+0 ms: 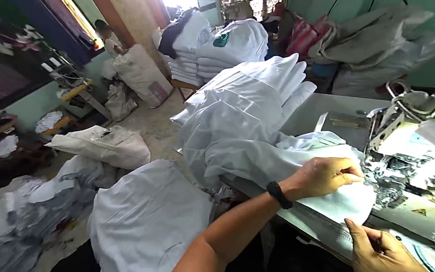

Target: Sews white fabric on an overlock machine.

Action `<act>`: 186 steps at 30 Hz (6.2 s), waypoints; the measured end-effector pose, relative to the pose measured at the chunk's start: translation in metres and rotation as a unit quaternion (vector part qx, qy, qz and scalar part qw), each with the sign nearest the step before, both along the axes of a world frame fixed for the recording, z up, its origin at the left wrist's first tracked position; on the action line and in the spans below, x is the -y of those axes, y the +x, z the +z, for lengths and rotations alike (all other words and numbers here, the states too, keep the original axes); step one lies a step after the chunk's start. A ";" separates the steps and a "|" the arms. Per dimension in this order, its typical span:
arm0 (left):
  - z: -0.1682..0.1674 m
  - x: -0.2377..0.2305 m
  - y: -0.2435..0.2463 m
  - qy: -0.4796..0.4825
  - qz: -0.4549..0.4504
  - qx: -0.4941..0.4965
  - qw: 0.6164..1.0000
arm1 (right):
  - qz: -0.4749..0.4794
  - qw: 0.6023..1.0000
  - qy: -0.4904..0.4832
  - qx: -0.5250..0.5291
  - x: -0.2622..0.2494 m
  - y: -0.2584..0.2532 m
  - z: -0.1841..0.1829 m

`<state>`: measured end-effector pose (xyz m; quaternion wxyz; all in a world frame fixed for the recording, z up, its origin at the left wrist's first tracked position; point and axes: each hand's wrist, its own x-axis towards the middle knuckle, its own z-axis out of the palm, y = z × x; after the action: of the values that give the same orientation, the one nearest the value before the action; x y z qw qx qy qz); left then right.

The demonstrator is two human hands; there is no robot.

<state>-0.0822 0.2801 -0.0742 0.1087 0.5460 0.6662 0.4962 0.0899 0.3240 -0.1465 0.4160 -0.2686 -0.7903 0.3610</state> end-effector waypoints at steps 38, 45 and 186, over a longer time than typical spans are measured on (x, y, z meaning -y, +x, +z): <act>0.014 -0.004 -0.010 -0.075 -0.040 0.026 0.996 | 0.168 0.918 -0.316 -0.169 -0.017 -0.010 -0.027; 0.017 -0.007 -0.013 -0.090 -0.041 0.019 0.995 | 0.122 0.907 -0.366 -0.172 -0.005 -0.012 -0.012; -0.039 0.231 0.070 -0.046 -0.194 0.097 0.975 | 0.185 0.955 -0.152 0.177 0.001 -0.013 -0.001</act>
<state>-0.0127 0.0493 -0.1127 0.2920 0.6089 0.5556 0.4851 0.0766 0.3230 -0.1471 0.1501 -0.2376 -0.8227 0.4941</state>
